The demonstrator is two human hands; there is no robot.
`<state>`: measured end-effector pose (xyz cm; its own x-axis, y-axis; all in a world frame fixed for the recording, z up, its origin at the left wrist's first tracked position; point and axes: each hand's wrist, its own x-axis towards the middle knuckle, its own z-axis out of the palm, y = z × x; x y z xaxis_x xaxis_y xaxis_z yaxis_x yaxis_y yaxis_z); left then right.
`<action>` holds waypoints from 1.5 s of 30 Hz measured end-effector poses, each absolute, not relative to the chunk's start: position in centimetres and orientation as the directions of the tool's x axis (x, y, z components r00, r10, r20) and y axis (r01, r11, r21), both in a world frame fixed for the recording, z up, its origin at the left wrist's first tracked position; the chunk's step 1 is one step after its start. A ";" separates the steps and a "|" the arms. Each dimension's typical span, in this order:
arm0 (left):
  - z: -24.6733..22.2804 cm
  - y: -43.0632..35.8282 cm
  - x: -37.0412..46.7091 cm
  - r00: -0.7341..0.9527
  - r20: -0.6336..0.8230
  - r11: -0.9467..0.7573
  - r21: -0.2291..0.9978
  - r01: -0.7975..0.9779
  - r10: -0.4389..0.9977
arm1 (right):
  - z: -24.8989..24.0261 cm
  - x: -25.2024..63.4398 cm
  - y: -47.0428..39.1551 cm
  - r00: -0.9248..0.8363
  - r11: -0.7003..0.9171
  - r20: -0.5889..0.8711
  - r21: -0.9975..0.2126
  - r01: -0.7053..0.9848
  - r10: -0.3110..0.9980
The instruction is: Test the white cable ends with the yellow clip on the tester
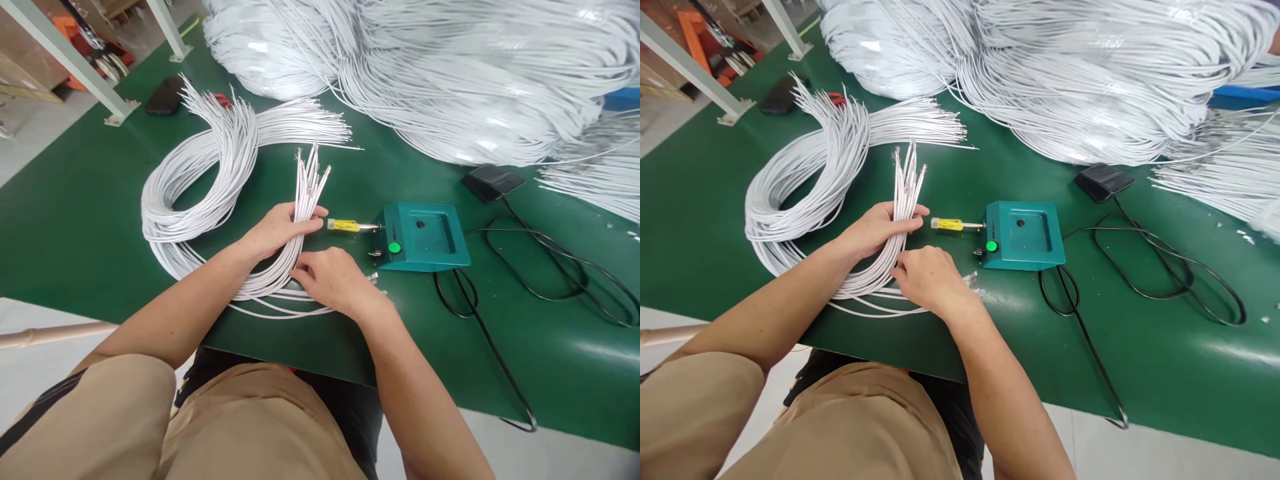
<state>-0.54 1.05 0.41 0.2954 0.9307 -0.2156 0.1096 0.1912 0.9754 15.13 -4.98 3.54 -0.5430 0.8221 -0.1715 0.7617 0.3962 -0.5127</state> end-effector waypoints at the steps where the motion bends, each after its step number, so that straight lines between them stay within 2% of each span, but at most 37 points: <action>1: 0.5 1.0 -0.5 0.288 -0.206 0.172 0.975 0.141 0.935 | 3.7 15.6 -4.9 -0.512 0.276 -0.240 -0.619 0.735 0.825; 3: 0.6 0.7 -0.3 0.273 -0.177 0.127 0.974 0.188 0.946 | 3.9 16.7 -4.4 -0.423 0.051 -0.268 -0.793 0.607 0.866; 5: 0.7 0.4 0.0 0.255 -0.138 0.077 0.969 0.234 0.957 | 4.1 17.4 -3.6 -0.199 -0.086 -0.184 -0.904 0.419 0.962; 8: 0.8 -0.1 0.4 0.267 -0.086 0.004 0.956 0.293 0.960 | 4.0 17.8 -2.6 0.117 -0.075 -0.053 -0.980 0.187 0.992; 12: 1.2 -0.6 0.8 0.317 -0.096 0.001 0.958 0.288 0.943 | 3.7 17.7 -2.0 0.224 0.005 0.031 -0.993 0.114 0.974; 15: 1.7 -0.8 1.0 0.307 -0.099 0.035 0.978 0.206 0.947 | 3.8 17.5 -2.1 0.208 0.018 0.025 -0.999 0.039 0.978; 21: 2.3 -0.7 1.6 0.258 -0.097 0.105 0.994 -0.016 0.961 | 4.1 17.2 -2.6 0.064 -0.074 -0.081 -0.992 -0.099 0.995; 26: 1.8 -0.4 1.7 0.213 -0.053 0.048 0.998 0.028 0.975 | 3.8 16.7 -2.7 0.124 -0.024 -0.023 -1.000 0.007 0.992; 29: 1.7 -0.5 1.7 0.188 -0.046 0.026 0.994 0.108 0.981 | 3.6 16.5 -2.8 0.168 -0.006 -0.003 -1.000 0.014 0.986; 36: 1.9 -0.6 1.8 0.201 -0.074 0.046 0.989 0.143 0.977 | 3.1 16.8 -2.6 0.154 -0.025 -0.050 -0.986 -0.163 0.987; 41: 1.6 -0.6 1.9 0.255 -0.103 0.111 0.994 -0.016 0.961 | 2.6 17.2 -2.3 -0.002 -0.195 -0.212 -0.895 -0.400 0.977; 45: 1.8 -0.8 2.1 0.326 -0.089 0.116 0.991 -0.065 0.941 | 2.8 17.3 -2.2 -0.023 -0.244 -0.260 -0.867 -0.435 0.965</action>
